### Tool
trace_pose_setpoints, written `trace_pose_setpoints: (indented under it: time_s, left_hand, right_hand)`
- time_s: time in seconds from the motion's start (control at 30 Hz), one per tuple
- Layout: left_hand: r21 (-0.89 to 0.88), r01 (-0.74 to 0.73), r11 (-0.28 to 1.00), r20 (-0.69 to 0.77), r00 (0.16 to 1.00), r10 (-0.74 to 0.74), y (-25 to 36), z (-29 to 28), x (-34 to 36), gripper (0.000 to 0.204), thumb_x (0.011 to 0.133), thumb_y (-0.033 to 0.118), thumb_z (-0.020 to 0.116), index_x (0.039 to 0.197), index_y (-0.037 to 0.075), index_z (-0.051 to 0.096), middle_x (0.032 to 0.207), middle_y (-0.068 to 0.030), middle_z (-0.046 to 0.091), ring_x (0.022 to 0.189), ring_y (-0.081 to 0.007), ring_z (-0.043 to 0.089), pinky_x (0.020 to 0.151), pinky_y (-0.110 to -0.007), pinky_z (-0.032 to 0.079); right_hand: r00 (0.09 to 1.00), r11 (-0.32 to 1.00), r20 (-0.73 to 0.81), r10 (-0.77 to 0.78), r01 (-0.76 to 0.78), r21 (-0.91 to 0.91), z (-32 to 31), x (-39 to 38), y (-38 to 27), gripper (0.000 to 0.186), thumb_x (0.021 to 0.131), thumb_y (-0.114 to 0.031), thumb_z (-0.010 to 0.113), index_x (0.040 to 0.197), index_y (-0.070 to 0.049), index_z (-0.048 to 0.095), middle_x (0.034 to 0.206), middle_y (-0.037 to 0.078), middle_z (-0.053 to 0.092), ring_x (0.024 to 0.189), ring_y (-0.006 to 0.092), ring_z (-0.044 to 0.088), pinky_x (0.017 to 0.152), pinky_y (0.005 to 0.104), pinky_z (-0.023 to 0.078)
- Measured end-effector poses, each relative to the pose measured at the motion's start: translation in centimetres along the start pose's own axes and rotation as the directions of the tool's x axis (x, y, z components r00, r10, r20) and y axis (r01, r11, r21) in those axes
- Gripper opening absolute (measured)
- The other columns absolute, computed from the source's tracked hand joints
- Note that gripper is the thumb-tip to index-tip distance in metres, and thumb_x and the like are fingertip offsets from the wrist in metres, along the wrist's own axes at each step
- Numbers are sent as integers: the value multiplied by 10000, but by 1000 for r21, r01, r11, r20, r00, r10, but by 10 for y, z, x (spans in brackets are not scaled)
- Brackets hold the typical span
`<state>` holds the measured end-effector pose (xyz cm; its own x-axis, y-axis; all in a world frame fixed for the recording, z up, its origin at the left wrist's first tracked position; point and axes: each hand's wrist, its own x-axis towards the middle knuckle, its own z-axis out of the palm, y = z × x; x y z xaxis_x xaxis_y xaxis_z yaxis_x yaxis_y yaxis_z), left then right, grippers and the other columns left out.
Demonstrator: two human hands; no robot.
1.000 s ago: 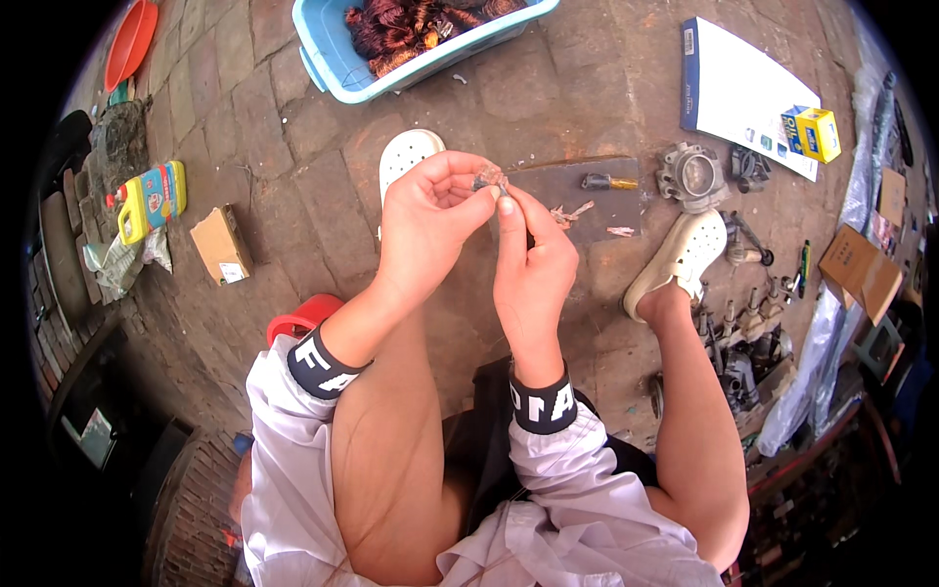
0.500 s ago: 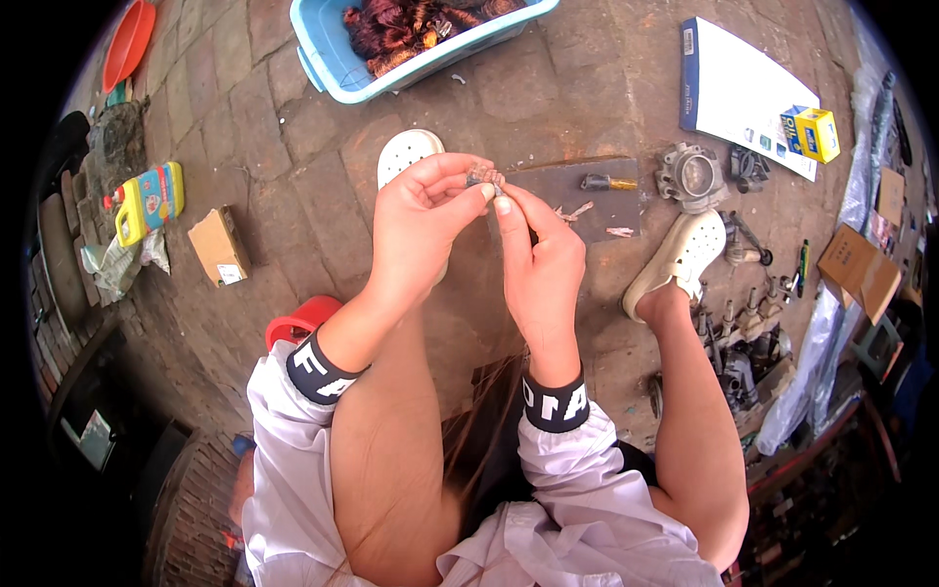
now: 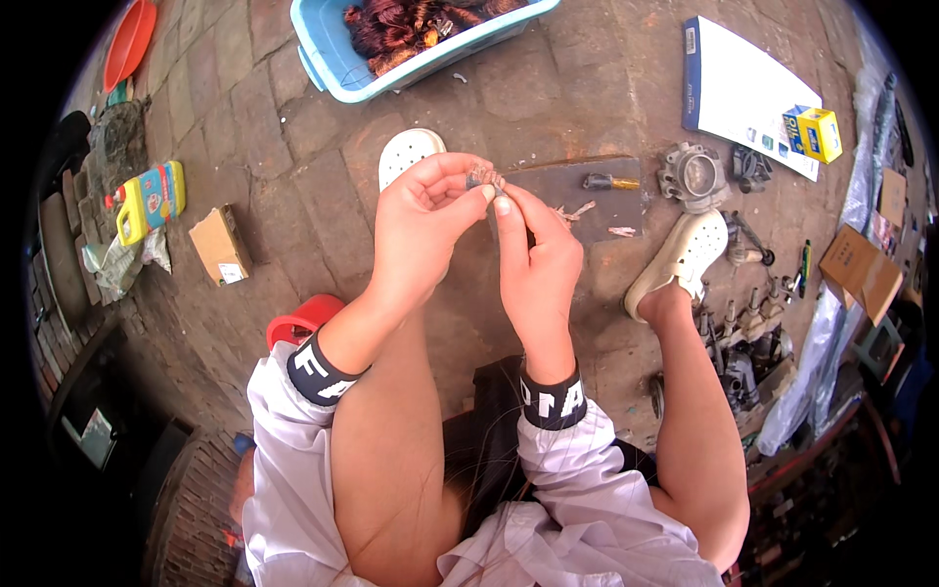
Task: The person sits on the ground and uses a screwdriver and hammer to scrape and shape small metal pieces. They stand to retrieve a plier from a toolbox, then return to continue working on the metal parts.
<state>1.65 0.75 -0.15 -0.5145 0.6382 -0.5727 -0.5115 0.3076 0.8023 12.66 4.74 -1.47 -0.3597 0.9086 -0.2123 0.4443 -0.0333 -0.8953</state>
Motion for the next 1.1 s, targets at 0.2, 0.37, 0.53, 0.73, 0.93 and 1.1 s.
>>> trace_pose_setpoints:
  time_s: [0.2,0.37,0.53,0.73,0.93,1.1]
  left_hand:
    - [-45,49,998,98,994,-44,2,-1,5,256,858,-5,613,1112,-32,596,996,-107,662,931,-147,625,812,-257,498]
    - [-15,87,996,213,974,-82,9,2,3,273,884,20,585,1155,-15,593,1034,-116,660,934,-152,625,862,-283,480]
    - [123,-56,991,169,985,34,27,3,2,373,881,83,606,1243,12,549,1177,-108,602,1035,-140,556,926,-287,429]
    - [268,-423,866,107,906,410,59,-8,10,295,856,109,634,1139,29,636,1058,-62,627,1005,-126,538,887,-266,415]
    - [543,-378,750,360,912,198,49,1,8,174,800,125,699,946,30,688,950,-25,605,871,-106,518,767,-256,420]
    - [424,-355,833,187,934,303,38,-6,22,173,878,135,616,962,4,692,1057,-39,610,950,-124,534,827,-278,425]
  right_hand:
    - [930,864,163,329,-366,344,-12,4,-4,169,855,-150,681,952,-12,676,616,-61,503,554,20,401,497,207,305]
    - [916,747,199,349,-400,531,-14,5,-2,117,845,-101,692,884,5,664,622,-103,438,558,-10,332,489,189,239]
    - [923,717,205,327,-383,582,-23,7,-5,79,843,-61,678,879,7,657,641,-89,468,573,1,354,503,188,257]
    - [962,831,182,204,-269,488,-44,10,3,63,826,-30,681,867,8,652,641,-83,475,571,1,355,504,183,260]
    - [971,891,212,115,-195,410,-50,10,-9,51,808,-3,687,832,10,644,624,-92,452,566,-5,336,493,182,240]
    - [970,899,202,135,-205,386,-51,10,-3,49,811,-10,681,821,10,638,618,-98,440,558,-7,324,486,182,223]
